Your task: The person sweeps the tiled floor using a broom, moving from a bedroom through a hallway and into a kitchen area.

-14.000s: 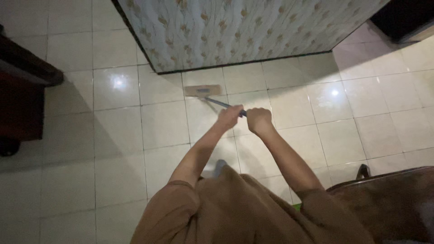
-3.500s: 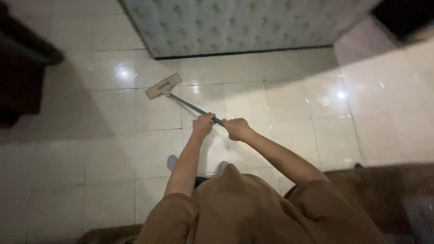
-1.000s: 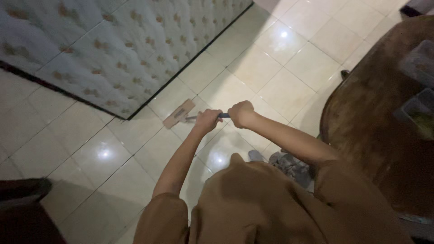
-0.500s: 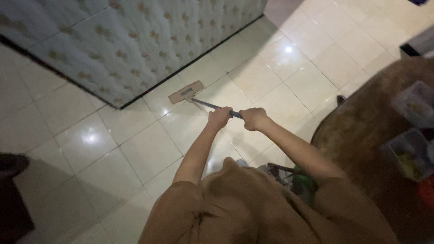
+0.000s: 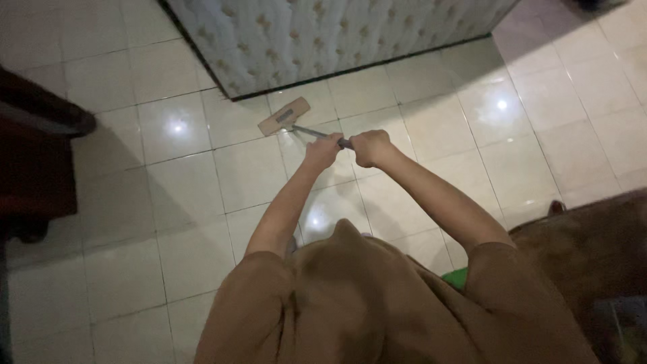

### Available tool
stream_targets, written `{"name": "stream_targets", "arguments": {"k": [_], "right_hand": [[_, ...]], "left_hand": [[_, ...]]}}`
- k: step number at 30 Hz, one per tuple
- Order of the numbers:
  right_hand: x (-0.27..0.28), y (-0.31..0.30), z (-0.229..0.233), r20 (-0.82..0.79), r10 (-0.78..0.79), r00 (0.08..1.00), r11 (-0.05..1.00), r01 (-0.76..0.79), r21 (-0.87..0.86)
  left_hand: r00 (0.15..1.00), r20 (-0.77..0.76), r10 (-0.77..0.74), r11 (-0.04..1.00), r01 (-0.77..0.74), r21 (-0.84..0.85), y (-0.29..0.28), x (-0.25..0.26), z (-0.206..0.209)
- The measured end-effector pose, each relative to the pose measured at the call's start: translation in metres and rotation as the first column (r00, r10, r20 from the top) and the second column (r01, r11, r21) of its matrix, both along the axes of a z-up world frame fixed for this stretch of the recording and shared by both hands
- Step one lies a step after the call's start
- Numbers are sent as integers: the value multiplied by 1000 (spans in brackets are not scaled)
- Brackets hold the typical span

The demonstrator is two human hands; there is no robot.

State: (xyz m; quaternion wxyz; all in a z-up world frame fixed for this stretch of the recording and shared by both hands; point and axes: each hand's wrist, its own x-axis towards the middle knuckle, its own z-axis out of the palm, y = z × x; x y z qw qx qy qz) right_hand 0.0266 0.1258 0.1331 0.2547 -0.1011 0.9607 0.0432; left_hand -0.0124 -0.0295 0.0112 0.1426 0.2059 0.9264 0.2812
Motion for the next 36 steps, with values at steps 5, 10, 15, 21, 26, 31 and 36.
{"name": "stream_targets", "arguments": {"k": [5, 10, 15, 21, 26, 31, 36], "right_hand": [[-22, -25, 26, 51, 115, 992, 993, -115, 3], [-14, -48, 5, 48, 204, 978, 977, -200, -74], [9, -56, -32, 93, 222, 971, 975, -218, -50], [29, -18, -18, 98, 77, 992, 995, -83, 54], [57, 28, 28, 6, -52, 999, 991, 51, 123], [83, 51, 30, 36, -168, 985, 974, 160, 160], [93, 57, -25, 38, -194, 980, 980, 192, 51]], "left_hand": [[997, -75, 18, 1000, -16, 20, -42, -1, 23], [995, -81, 66, 992, -74, -106, -79, 16, 6], [981, -132, 141, 989, -146, -32, -83, 46, -34], [993, -105, 44, 995, -34, 99, -41, 45, -46], [976, -173, -133, 987, 146, 66, 16, 43, -6], [969, -167, -180, 973, 200, 115, 57, 47, 8], [990, -36, -137, 989, 139, 53, 68, 58, -27]]}}
